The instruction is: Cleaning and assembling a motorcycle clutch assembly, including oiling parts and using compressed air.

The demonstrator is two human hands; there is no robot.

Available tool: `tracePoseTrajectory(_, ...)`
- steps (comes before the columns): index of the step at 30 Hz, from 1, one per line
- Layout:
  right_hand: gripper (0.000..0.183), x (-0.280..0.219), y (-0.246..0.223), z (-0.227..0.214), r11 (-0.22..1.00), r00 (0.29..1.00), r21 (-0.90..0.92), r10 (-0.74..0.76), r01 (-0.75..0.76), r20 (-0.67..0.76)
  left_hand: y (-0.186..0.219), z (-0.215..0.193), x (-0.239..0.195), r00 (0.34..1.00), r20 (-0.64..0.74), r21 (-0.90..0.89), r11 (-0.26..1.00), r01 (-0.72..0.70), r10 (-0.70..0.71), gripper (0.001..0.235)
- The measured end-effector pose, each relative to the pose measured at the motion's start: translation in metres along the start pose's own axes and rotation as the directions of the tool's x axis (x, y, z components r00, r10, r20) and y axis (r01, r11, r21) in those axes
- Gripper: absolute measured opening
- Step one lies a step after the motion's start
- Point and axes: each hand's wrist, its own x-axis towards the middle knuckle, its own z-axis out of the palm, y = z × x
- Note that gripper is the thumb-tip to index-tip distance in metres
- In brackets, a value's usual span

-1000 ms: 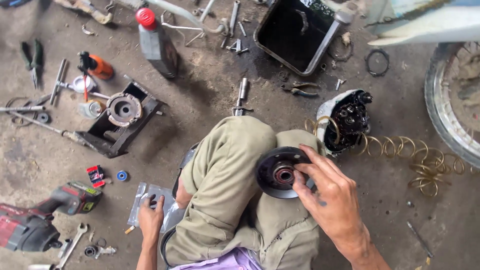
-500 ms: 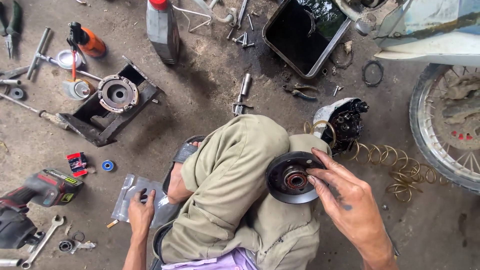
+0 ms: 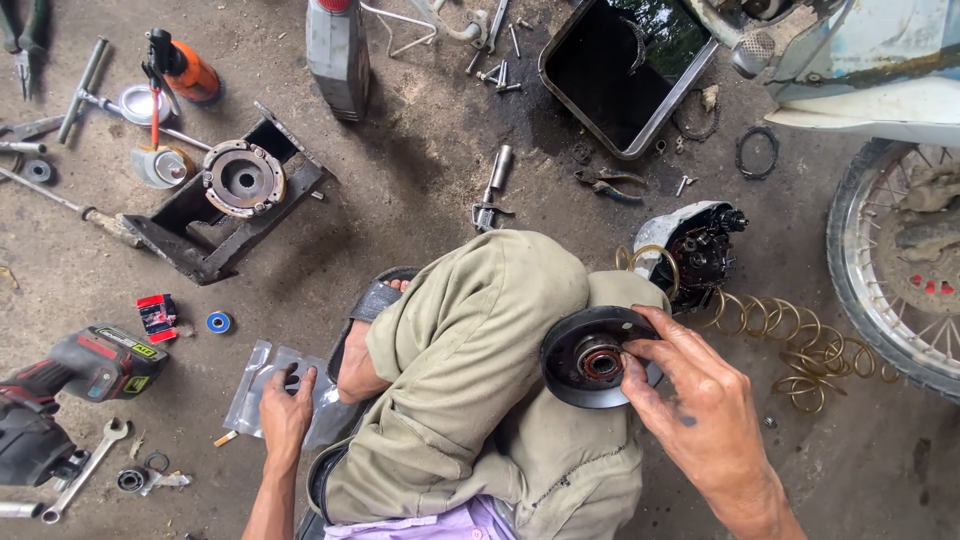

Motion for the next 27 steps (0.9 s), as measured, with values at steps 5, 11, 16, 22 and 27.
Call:
tracePoseTrajectory(5,0.016,0.003,-0.005,-0.002,0.999,0.997,0.006,0.04,-0.04,-0.059,0.008,-0.001,0.0,1.0,0.023,-0.008,1.0,0.003,-0.003,0.059)
tracePoseTrajectory(11,0.02,0.003,-0.007,-0.012,0.984,0.997,0.158,0.072,-0.078,0.04,-0.011,0.002,0.002,1.0,0.004,-0.007,1.0,-0.009,0.009,0.056)
tracePoseTrajectory(16,0.021,0.001,-0.005,-0.014,0.987,0.997,0.156,0.038,-0.048,0.065,-0.024,0.001,0.0,0.998,-0.029,0.008,0.999,0.054,-0.054,0.056)
tracePoseTrajectory(22,0.02,0.003,-0.003,-0.016,0.996,0.997,0.086,-0.043,0.038,0.065,-0.048,0.01,0.005,0.997,-0.063,0.015,0.999,0.036,-0.035,0.054)
tracePoseTrajectory(27,0.014,-0.017,0.02,-0.036,0.959,0.984,0.279,0.089,-0.043,-0.153,-0.035,-0.008,-0.005,0.998,-0.055,-0.024,1.0,-0.003,0.002,0.047)
